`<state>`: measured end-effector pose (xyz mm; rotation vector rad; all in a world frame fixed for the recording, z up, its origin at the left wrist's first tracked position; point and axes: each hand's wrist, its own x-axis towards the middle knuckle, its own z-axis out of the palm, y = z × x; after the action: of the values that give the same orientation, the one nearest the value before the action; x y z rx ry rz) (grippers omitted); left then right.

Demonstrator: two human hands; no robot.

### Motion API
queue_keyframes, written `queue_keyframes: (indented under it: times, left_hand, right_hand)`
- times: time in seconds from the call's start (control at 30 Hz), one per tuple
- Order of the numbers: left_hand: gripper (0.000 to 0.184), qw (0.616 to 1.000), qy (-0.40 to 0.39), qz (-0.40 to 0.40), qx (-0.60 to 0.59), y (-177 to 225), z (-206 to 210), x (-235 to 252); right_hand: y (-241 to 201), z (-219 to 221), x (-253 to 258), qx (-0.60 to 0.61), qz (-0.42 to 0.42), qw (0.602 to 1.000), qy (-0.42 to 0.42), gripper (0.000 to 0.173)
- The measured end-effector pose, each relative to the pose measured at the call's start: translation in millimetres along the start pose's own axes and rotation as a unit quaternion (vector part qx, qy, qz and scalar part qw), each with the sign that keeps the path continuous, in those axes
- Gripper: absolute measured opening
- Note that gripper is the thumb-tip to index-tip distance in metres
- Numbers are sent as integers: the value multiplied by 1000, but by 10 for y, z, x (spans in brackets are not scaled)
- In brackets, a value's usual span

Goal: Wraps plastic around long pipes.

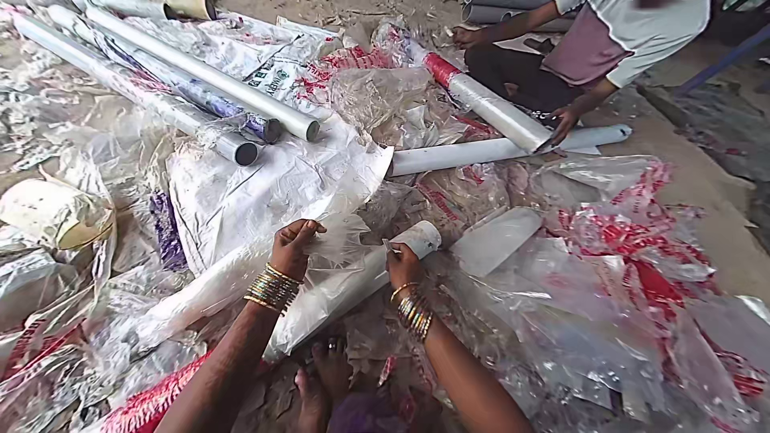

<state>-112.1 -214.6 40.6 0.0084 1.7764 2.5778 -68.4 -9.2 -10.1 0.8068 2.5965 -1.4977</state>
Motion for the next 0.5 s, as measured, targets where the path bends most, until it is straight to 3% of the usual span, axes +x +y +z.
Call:
queue_keyframes:
  times: [0.1, 0.17, 0.3, 0.4, 0.47, 0.5]
  left_hand:
    - [39, 1000, 5, 8, 2, 68, 92, 8]
    - [38, 999, 33, 16, -7, 125, 93, 61]
    - [40, 999, 48, 15, -18, 289, 37, 130]
    - [41, 1000, -8, 12, 6, 355, 20, -78]
    - [40, 999, -33, 16, 14, 441, 80, -179]
    - [40, 999, -37, 18, 15, 486, 127, -211]
  right_hand:
    - [-147, 12, 402, -121, 65, 987, -85, 32]
    - [-152, 147, 69, -152, 83, 978, -120, 33]
    - [132, 271, -880, -58, 30, 977, -201, 28]
    - [95, 114, -755, 8, 12, 996, -88, 27]
    - [41, 36, -201, -7, 14, 999, -31, 27]
    - [10, 28, 37, -39, 24, 998, -44, 28]
